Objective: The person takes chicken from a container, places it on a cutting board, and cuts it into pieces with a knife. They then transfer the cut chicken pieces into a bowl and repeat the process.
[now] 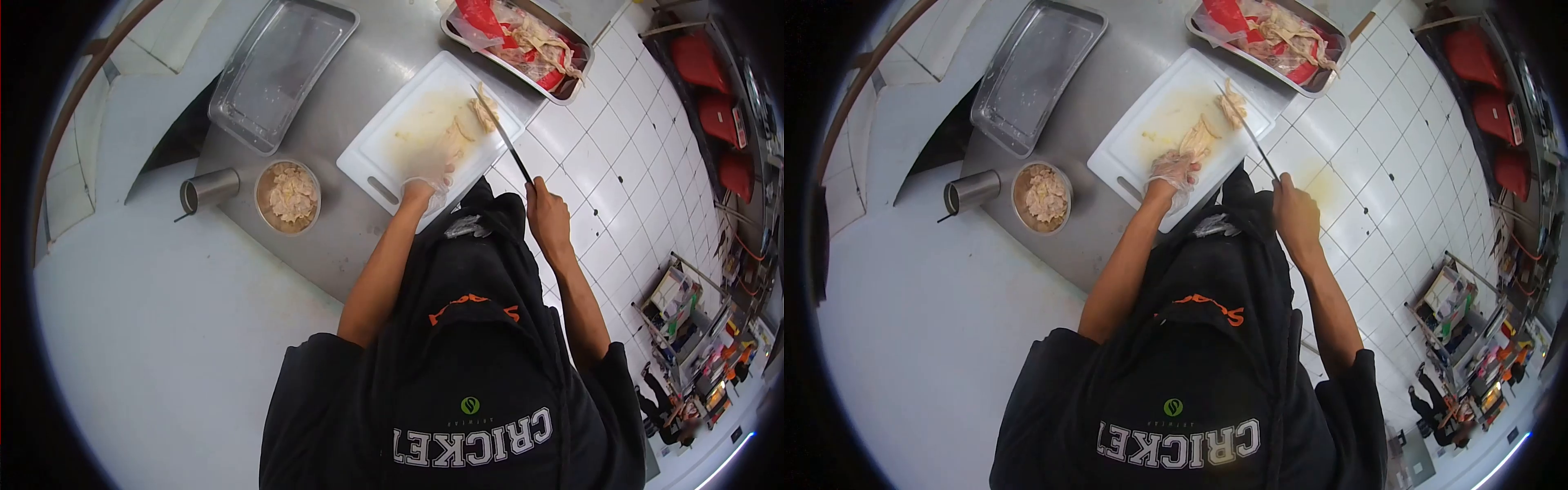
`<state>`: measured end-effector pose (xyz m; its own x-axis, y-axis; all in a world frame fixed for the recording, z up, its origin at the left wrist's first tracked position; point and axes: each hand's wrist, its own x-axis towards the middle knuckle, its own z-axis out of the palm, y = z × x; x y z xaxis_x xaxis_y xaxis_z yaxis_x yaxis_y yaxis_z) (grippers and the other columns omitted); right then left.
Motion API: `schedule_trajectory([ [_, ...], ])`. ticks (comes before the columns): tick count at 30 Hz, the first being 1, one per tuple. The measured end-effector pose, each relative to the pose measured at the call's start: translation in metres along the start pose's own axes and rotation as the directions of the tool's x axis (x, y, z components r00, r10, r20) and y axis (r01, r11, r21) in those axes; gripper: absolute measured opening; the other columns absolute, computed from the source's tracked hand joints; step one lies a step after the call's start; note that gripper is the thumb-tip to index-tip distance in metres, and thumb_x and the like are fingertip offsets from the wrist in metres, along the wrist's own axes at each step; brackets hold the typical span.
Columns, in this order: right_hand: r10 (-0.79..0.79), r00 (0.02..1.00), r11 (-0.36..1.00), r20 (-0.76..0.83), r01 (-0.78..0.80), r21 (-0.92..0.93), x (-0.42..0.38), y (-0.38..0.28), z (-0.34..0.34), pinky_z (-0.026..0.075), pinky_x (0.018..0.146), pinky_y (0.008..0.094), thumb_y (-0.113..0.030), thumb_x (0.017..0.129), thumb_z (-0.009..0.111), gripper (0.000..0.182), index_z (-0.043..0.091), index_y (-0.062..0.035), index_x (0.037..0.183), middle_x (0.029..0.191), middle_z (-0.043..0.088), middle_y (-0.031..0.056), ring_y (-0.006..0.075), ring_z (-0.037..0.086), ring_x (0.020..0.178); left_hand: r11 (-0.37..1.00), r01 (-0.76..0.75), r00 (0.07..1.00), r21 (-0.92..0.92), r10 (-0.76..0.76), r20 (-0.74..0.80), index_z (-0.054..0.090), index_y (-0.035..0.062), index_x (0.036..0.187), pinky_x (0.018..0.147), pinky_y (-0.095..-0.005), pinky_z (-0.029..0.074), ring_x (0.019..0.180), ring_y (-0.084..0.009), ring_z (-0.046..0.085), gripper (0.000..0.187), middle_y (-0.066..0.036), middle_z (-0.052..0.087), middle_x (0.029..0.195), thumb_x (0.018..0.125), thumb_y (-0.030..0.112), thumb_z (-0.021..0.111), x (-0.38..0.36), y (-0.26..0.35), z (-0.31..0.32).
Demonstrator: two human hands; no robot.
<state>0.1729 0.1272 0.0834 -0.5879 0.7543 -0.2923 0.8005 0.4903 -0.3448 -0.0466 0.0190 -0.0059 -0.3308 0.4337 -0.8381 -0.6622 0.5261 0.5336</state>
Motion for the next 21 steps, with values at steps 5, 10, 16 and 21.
schedule_trajectory([
  [5,-0.087,0.987,0.994,0.137,0.077,0.074,-0.001,-0.015,0.024,0.047,0.057,0.0594,-0.024,0.099,0.052,0.020,0.051,-0.0044,0.098,0.065,0.061,0.0273,0.0494,0.061,0.062,0.954,-0.132,0.989,0.269,0.145,-0.028,0.060,0.0044,0.100,0.044,-0.0303,0.043,0.050,-0.0136,0.056,0.025,-0.007,0.067,0.075,0.094,0.029,0.059,0.010,-0.009,-0.002],
  [10,-0.111,0.974,0.992,0.197,0.098,0.076,0.001,-0.017,0.028,0.048,0.057,0.0593,-0.024,0.100,0.050,0.021,0.049,-0.0033,0.101,0.065,0.061,0.0275,0.0494,0.062,0.063,0.759,-0.273,0.915,0.591,0.395,-0.085,0.063,0.0010,0.092,0.057,-0.0384,0.051,0.059,-0.0245,0.066,0.033,-0.016,0.068,0.073,0.089,0.034,0.059,0.000,-0.010,0.005],
  [16,-0.123,0.971,0.992,0.205,0.121,0.023,0.029,-0.025,0.062,0.050,0.057,0.0580,-0.023,0.099,0.049,0.021,0.049,-0.0027,0.105,0.064,0.061,0.0284,0.0488,0.063,0.063,0.689,-0.226,0.884,0.688,0.443,-0.153,0.063,-0.0005,0.092,0.075,-0.0444,0.051,0.073,-0.0340,0.067,0.034,-0.019,0.068,0.076,0.089,0.033,0.057,0.011,-0.020,0.008],
  [21,-0.215,0.973,0.972,0.081,0.205,0.119,0.107,-0.083,0.086,0.052,0.059,0.0573,-0.023,0.098,0.050,0.022,0.049,-0.0022,0.106,0.072,0.065,0.0288,0.0486,0.065,0.067,0.581,-0.249,0.871,0.775,0.485,-0.083,0.064,-0.0002,0.097,0.082,-0.0471,0.049,0.089,-0.0394,0.065,0.032,-0.023,0.068,0.091,0.089,0.031,0.059,0.022,-0.019,0.005],
])
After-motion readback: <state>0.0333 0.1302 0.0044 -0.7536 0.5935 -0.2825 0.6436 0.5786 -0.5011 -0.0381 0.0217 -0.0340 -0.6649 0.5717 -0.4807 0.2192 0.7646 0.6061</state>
